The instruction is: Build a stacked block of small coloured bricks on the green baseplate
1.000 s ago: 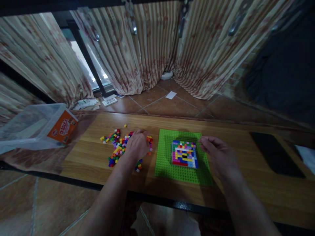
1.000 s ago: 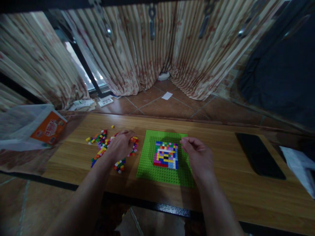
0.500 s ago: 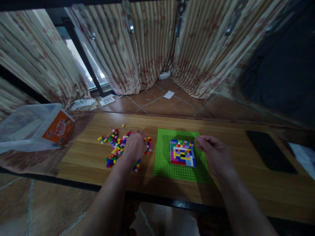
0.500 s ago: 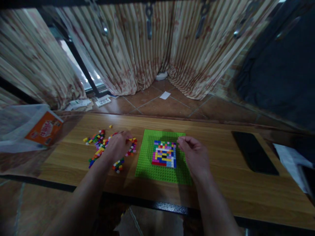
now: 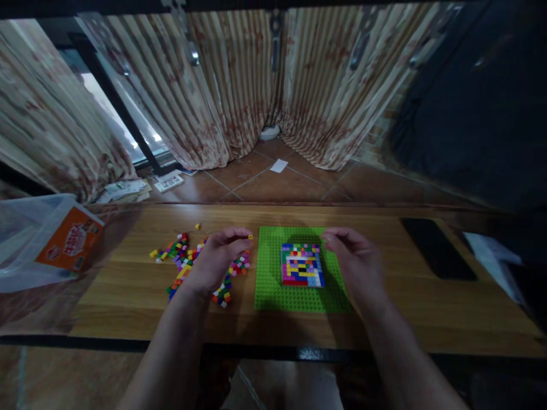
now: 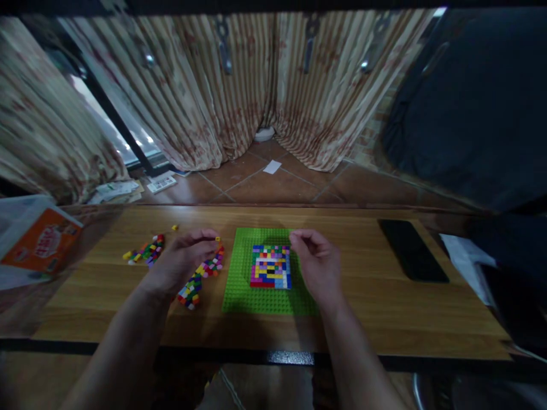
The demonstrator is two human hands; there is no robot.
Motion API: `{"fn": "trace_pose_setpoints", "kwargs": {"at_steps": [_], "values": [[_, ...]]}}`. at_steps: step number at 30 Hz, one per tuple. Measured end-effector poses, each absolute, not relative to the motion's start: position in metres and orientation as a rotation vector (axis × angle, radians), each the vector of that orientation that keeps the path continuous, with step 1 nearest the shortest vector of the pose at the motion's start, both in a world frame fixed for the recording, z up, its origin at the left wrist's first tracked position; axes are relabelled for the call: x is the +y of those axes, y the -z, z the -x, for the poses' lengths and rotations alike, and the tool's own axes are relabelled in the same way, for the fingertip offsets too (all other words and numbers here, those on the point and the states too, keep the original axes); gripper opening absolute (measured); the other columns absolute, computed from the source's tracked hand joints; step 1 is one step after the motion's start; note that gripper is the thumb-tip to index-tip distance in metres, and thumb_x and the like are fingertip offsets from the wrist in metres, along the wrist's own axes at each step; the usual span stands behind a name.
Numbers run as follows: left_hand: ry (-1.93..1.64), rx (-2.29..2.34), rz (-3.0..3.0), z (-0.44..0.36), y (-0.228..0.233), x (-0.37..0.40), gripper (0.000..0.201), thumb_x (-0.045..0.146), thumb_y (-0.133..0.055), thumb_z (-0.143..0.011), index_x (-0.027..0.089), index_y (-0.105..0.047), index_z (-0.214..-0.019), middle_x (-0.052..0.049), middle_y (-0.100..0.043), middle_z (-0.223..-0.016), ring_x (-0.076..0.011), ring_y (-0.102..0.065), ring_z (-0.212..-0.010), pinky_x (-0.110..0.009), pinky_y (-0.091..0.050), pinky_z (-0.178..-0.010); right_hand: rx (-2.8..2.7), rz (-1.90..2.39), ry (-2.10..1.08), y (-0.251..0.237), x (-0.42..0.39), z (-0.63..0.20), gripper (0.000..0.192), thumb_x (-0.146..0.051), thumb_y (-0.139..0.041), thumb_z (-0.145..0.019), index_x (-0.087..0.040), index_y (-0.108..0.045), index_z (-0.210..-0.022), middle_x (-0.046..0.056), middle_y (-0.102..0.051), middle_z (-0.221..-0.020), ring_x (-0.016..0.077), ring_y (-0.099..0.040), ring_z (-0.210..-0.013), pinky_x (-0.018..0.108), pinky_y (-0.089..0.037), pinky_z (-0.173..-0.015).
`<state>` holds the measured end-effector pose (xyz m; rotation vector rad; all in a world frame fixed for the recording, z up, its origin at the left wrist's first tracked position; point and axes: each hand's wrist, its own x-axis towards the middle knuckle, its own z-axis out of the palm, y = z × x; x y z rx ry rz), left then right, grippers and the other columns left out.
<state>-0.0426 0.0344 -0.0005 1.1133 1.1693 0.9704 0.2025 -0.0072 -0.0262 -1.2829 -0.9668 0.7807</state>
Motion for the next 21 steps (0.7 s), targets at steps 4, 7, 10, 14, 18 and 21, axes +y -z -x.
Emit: {"fn": "trace_pose_setpoints", "kwargs": {"at_steps": [4, 7, 10, 14, 18, 21], "values": [[-0.897, 0.907, -0.746, 0.015, -0.006, 0.021, 0.021, 0.018, -0.076, -0.064, 0.015, -0.069, -0.083, 0.0, -0.065, -0.072, -0.0084, -0.058, -0.062, -0.019, -0.046, -0.058, -1.295, 1.168, -0.741, 0.013, -0.018, -0.186, 0.013, -0.027, -0.067, -0.084, -0.03, -0.075, -0.095, 0.0, -0.07, -0.093, 0.0161, -0.064, -0.087, 0.03, -0.051, -0.078], [-0.806, 0.782, -0.621, -0.004, -0.004, 0.012, 0.019, 0.016, -0.075, -0.065, 0.014, -0.072, -0.084, -0.002, -0.068, -0.078, -0.009, -0.061, -0.069, -0.02, -0.049, -0.064, -1.501, 1.1, -0.723, 0.008, -0.023, -0.179, 0.022, -0.025, -0.064, -0.088, -0.033, -0.074, -0.105, 0.002, -0.069, -0.102, 0.0179, -0.063, -0.098, 0.033, -0.051, -0.084], [-0.745, 0.727, -0.562, -0.014, -0.002, 0.009, 0.017, 0.014, -0.075, -0.067, 0.015, -0.072, -0.083, -0.002, -0.069, -0.084, -0.0089, -0.062, -0.073, -0.02, -0.05, -0.068, -1.609, 1.038, -0.733, 0.007, -0.023, -0.181, 0.025, -0.025, -0.059, -0.092, -0.036, -0.073, -0.11, 0.003, -0.068, -0.106, 0.0184, -0.063, -0.104, 0.035, -0.051, -0.09], [-0.71, 0.733, -0.574, -0.016, 0.0, 0.009, 0.014, 0.016, -0.074, -0.068, 0.015, -0.073, -0.082, -0.003, -0.07, -0.083, -0.0105, -0.062, -0.074, -0.022, -0.051, -0.07, -1.663, 1.019, -0.772, 0.008, -0.023, -0.189, 0.026, -0.026, -0.058, -0.093, -0.037, -0.073, -0.11, 0.003, -0.067, -0.109, 0.0184, -0.063, -0.103, 0.036, -0.052, -0.09], [-0.71, 0.767, -0.592, -0.016, 0.0, 0.01, 0.013, 0.016, -0.074, -0.068, 0.015, -0.074, -0.081, -0.005, -0.07, -0.083, -0.0118, -0.062, -0.075, -0.023, -0.051, -0.069, -1.697, 1.061, -0.762, 0.009, -0.024, -0.193, 0.024, -0.026, -0.058, -0.093, -0.035, -0.073, -0.11, 0.004, -0.066, -0.108, 0.0186, -0.063, -0.102, 0.037, -0.052, -0.09], [-0.715, 0.759, -0.596, -0.016, 0.0, 0.009, 0.011, 0.016, -0.074, -0.068, 0.014, -0.075, -0.078, -0.004, -0.07, -0.081, -0.0105, -0.061, -0.073, -0.022, -0.05, -0.069, -1.714, 1.082, -0.762, 0.009, -0.024, -0.194, 0.023, -0.025, -0.058, -0.093, -0.034, -0.073, -0.109, 0.004, -0.066, -0.108, 0.0178, -0.064, -0.102, 0.036, -0.051, -0.09]]}}
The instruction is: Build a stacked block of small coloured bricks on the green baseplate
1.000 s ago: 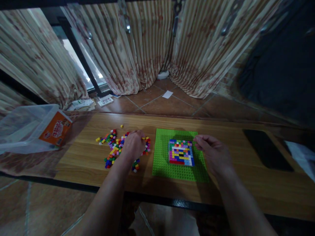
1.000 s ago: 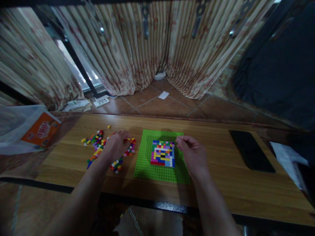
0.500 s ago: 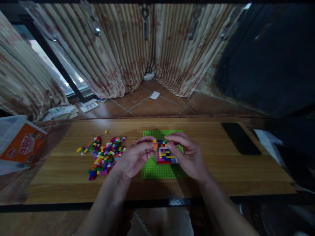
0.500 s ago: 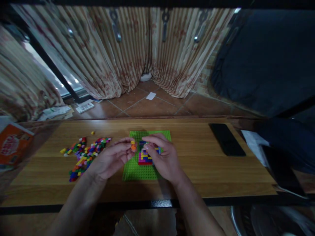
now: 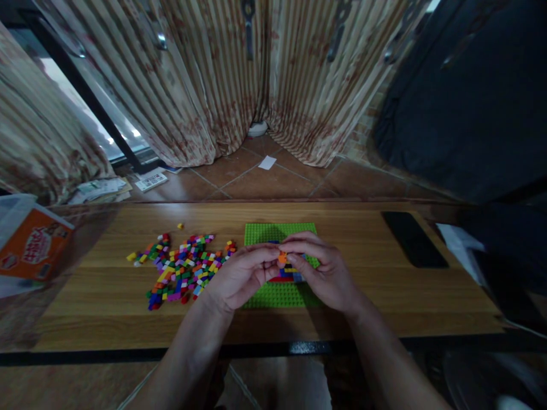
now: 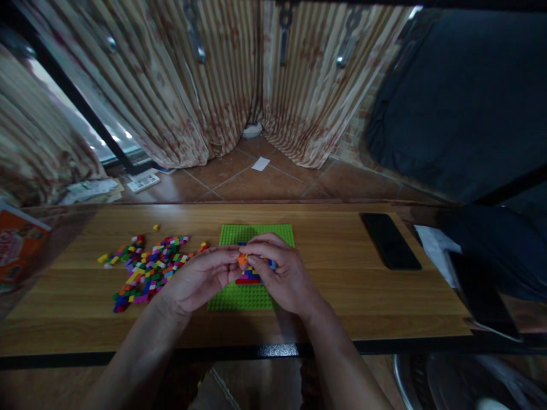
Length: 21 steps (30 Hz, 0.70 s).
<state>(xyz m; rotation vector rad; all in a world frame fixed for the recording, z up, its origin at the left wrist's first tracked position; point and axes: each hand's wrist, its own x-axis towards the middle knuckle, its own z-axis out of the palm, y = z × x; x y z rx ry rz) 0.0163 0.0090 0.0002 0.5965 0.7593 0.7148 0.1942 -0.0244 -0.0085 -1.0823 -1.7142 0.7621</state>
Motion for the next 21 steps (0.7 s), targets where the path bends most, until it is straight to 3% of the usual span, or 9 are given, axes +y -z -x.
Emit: {"fn": "trace_pose_setpoints", "kwargs": {"at_steps": [7, 11, 16, 21], "values": [[-0.702, 0.731, -0.616, -0.016, 0.001, 0.009, 0.006, 0.017, -0.07, -0.073, 0.013, -0.075, -0.073, -0.004, -0.069, -0.076, -0.0095, -0.06, -0.073, -0.02, -0.049, -0.07, -1.718, 1.111, -0.755, 0.007, -0.025, -0.191, 0.012, -0.026, -0.06, -0.092, -0.027, -0.07, -0.097, 0.004, -0.066, -0.104, 0.018, -0.063, -0.1, 0.035, -0.05, -0.088], [-0.746, 0.756, -0.603, -0.016, 0.0, 0.011, 0.011, 0.016, -0.069, -0.073, 0.012, -0.077, -0.08, -0.005, -0.071, -0.081, -0.0097, -0.061, -0.074, -0.02, -0.049, -0.07, -1.55, 1.109, -0.785, 0.007, -0.025, -0.192, 0.007, -0.027, -0.061, -0.091, -0.026, -0.068, -0.092, 0.004, -0.068, -0.104, 0.0176, -0.064, -0.099, 0.034, -0.051, -0.088], [-0.876, 0.857, -0.586, -0.011, -0.002, 0.018, 0.013, 0.014, -0.069, -0.073, 0.01, -0.077, -0.083, -0.006, -0.071, -0.081, -0.0088, -0.061, -0.074, -0.018, -0.049, -0.069, -1.116, 1.154, -0.931, 0.006, -0.022, -0.205, 0.01, -0.033, -0.07, -0.083, -0.024, -0.069, -0.086, 0.001, -0.074, -0.085, 0.0153, -0.069, -0.074, 0.031, -0.057, -0.07], [-0.964, 0.927, -0.576, -0.009, -0.001, 0.021, 0.01, 0.015, -0.071, -0.073, 0.009, -0.076, -0.079, -0.005, -0.071, -0.076, -0.0085, -0.06, -0.07, -0.016, -0.047, -0.063, -1.012, 1.304, -0.981, 0.014, -0.015, -0.22, 0.019, -0.036, -0.081, -0.067, -0.021, -0.072, -0.076, -0.001, -0.07, -0.067, 0.0126, -0.064, -0.059, 0.027, -0.054, -0.059]]}}
